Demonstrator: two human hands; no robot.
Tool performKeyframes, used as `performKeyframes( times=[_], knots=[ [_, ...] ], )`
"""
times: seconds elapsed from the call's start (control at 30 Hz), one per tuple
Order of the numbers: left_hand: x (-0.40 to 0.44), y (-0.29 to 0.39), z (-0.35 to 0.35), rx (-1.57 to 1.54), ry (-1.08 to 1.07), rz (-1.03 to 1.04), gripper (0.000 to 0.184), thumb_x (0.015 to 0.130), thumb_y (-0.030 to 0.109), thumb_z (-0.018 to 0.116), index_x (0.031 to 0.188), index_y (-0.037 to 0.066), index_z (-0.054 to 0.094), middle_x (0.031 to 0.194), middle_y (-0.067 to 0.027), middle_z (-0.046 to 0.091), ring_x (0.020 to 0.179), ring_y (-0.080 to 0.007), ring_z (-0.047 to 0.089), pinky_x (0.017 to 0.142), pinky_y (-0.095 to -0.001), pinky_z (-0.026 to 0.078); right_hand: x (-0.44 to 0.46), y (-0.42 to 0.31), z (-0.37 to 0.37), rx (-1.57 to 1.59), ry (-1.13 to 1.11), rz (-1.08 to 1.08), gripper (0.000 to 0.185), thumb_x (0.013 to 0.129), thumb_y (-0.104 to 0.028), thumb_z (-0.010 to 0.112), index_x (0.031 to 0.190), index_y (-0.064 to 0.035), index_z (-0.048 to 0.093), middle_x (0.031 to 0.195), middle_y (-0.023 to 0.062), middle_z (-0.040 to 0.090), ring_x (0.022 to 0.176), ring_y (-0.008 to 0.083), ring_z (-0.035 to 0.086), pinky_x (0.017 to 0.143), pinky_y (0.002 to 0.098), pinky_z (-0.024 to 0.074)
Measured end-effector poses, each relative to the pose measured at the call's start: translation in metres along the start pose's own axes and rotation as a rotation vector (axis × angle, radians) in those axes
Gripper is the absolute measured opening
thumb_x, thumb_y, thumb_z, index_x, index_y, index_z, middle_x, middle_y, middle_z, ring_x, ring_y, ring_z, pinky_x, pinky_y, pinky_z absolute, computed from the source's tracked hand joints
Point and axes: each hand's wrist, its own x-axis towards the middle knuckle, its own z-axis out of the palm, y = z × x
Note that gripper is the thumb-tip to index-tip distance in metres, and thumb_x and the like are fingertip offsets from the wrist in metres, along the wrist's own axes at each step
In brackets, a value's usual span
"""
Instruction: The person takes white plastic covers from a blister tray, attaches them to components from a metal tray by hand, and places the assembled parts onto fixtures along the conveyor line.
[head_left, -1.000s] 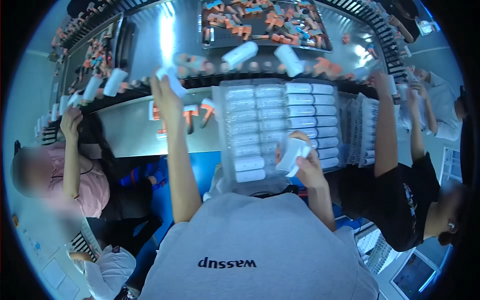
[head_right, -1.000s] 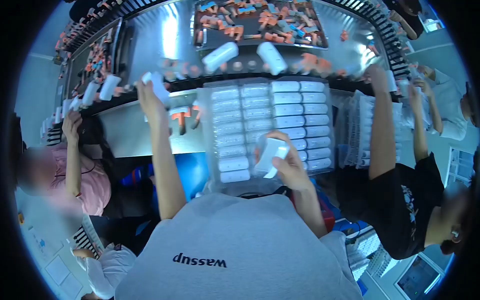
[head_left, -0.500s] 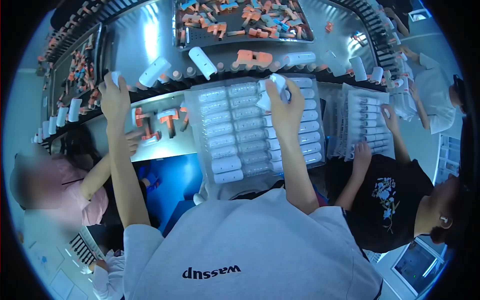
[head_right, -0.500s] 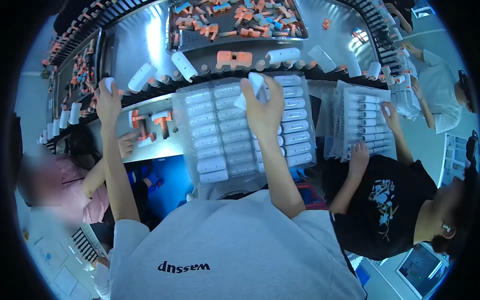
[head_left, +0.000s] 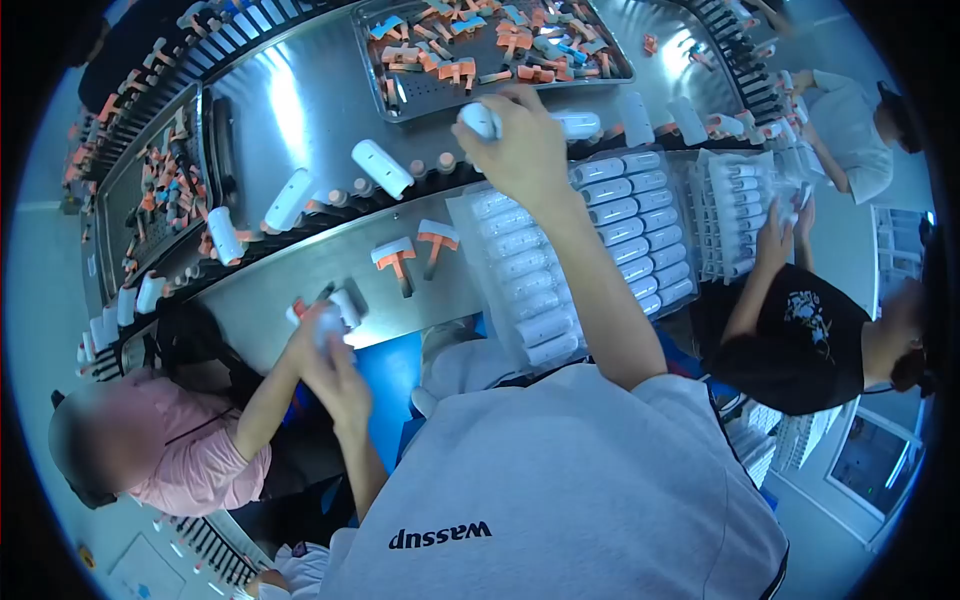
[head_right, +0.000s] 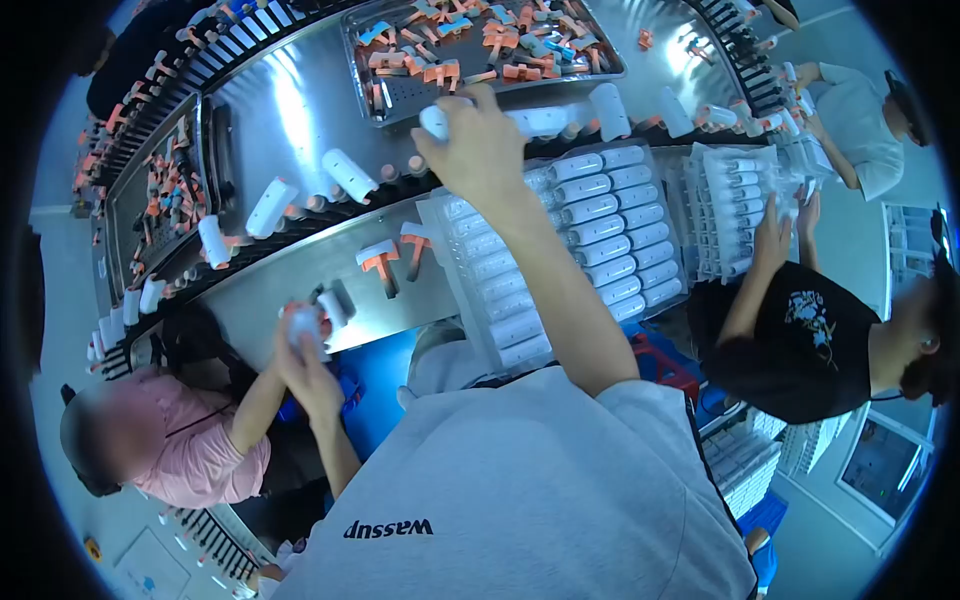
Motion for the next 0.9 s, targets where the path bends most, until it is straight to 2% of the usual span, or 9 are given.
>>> performKeyframes(
  times=[0.07, 0.27, 0.33, 0.37, 0.47, 0.53, 0.63, 0.73, 0.9],
  knots=[
    [-0.014, -0.006, 0.005, 0.126, -0.17, -0.038, 0.034, 0.095, -0.001, 0.047, 0.129, -0.001, 0.052, 0.116, -0.0142, 0.06, 0.083, -0.0168, 0.063, 0.069, -0.0265, 0.049, 0.002, -0.015, 0.018, -0.155, -0.081, -0.043, 0.038, 0.075, -0.034, 0.077, 0.101, -0.0071, 0.071, 0.112, 0.016, 0.062, 0.088, 0.0358, 0.068, 0.076, 0.0465, 0.0548],
    [-0.016, 0.007, 0.035, -0.056, -0.322, -0.018, 0.03, 0.098, 0.005, 0.042, 0.125, 0.002, 0.055, 0.118, -0.014, 0.06, 0.084, -0.0176, 0.064, 0.065, -0.0272, 0.049, -0.006, -0.047, 0.037, -0.089, -0.244, -0.039, 0.044, 0.079, -0.04, 0.072, 0.107, -0.0049, 0.068, 0.118, 0.02, 0.055, 0.082, 0.0417, 0.068, 0.073, 0.0488, 0.0555],
    [-0.009, 0.014, 0.046, -0.074, -0.348, 0.042, 0.031, 0.098, 0.005, 0.042, 0.126, 0.002, 0.055, 0.119, -0.0145, 0.059, 0.084, -0.0178, 0.064, 0.066, -0.0274, 0.05, -0.011, -0.057, 0.038, -0.081, -0.063, -0.197, 0.041, 0.084, -0.039, 0.069, 0.102, -0.0024, 0.067, 0.121, 0.0264, 0.05, 0.075, 0.0403, 0.067, 0.068, 0.0479, 0.0555],
    [-0.006, 0.018, 0.053, -0.089, -0.373, 0.078, 0.031, 0.098, 0.004, 0.041, 0.126, 0.002, 0.055, 0.121, -0.015, 0.059, 0.084, -0.0181, 0.064, 0.066, -0.0275, 0.05, -0.015, -0.06, 0.03, 0.043, 0.014, -0.251, 0.033, 0.091, -0.032, 0.063, 0.106, -0.0033, 0.064, 0.124, 0.0253, 0.047, 0.077, 0.0398, 0.066, 0.068, 0.048, 0.0547],
    [-0.002, 0.033, 0.064, -0.052, -0.426, 0.143, 0.036, 0.097, 0.001, 0.043, 0.131, 0.002, 0.052, 0.126, -0.0172, 0.057, 0.087, -0.0192, 0.065, 0.068, -0.0289, 0.051, -0.039, -0.068, -0.026, 0.364, 0.076, -0.285, 0.025, 0.092, -0.006, 0.056, 0.117, -0.0059, 0.059, 0.128, 0.0214, 0.047, 0.081, 0.0389, 0.065, 0.069, 0.0465, 0.0535],
    [-0.001, 0.044, 0.077, -0.022, -0.46, 0.13, 0.038, 0.096, 0.001, 0.045, 0.134, 0.001, 0.05, 0.127, -0.0179, 0.057, 0.088, -0.0202, 0.066, 0.071, -0.0296, 0.051, -0.069, -0.054, -0.062, 0.51, 0.039, -0.179, 0.04, 0.09, -0.001, 0.058, 0.129, -0.0079, 0.055, 0.133, 0.0223, 0.046, 0.085, 0.0379, 0.066, 0.069, 0.0434, 0.0532],
    [-0.015, 0.041, 0.103, 0.05, -0.541, 0.208, 0.048, 0.094, 0.007, 0.056, 0.14, -0.002, 0.043, 0.123, -0.0222, 0.059, 0.098, -0.0318, 0.066, 0.086, -0.0363, 0.05, -0.134, 0.0, -0.1, 0.426, -0.003, -0.023, 0.054, 0.089, -0.001, 0.058, 0.141, -0.0034, 0.044, 0.137, 0.0232, 0.047, 0.097, 0.0359, 0.065, 0.081, 0.0386, 0.0527],
    [-0.033, 0.056, 0.13, 0.098, -0.581, 0.195, 0.049, 0.091, 0.012, 0.063, 0.135, -0.005, 0.048, 0.118, -0.0249, 0.063, 0.101, -0.0357, 0.065, 0.087, -0.0385, 0.05, -0.198, 0.061, -0.129, 0.52, -0.029, 0.341, 0.053, 0.089, -0.005, 0.063, 0.137, 0.0047, 0.045, 0.125, 0.0228, 0.058, 0.103, 0.0291, 0.065, 0.089, 0.0345, 0.0491],
    [-0.05, 0.082, 0.185, 0.145, -0.712, 0.266, 0.04, 0.09, 0.014, 0.064, 0.125, -0.003, 0.056, 0.106, -0.0235, 0.064, 0.094, -0.0399, 0.064, 0.08, -0.0403, 0.051, -0.244, 0.106, -0.172, 0.444, -0.001, 0.468, 0.044, 0.087, -0.007, 0.066, 0.127, 0.0046, 0.055, 0.105, 0.0184, 0.066, 0.097, 0.0213, 0.063, 0.086, 0.0322, 0.0482]
  ],
)
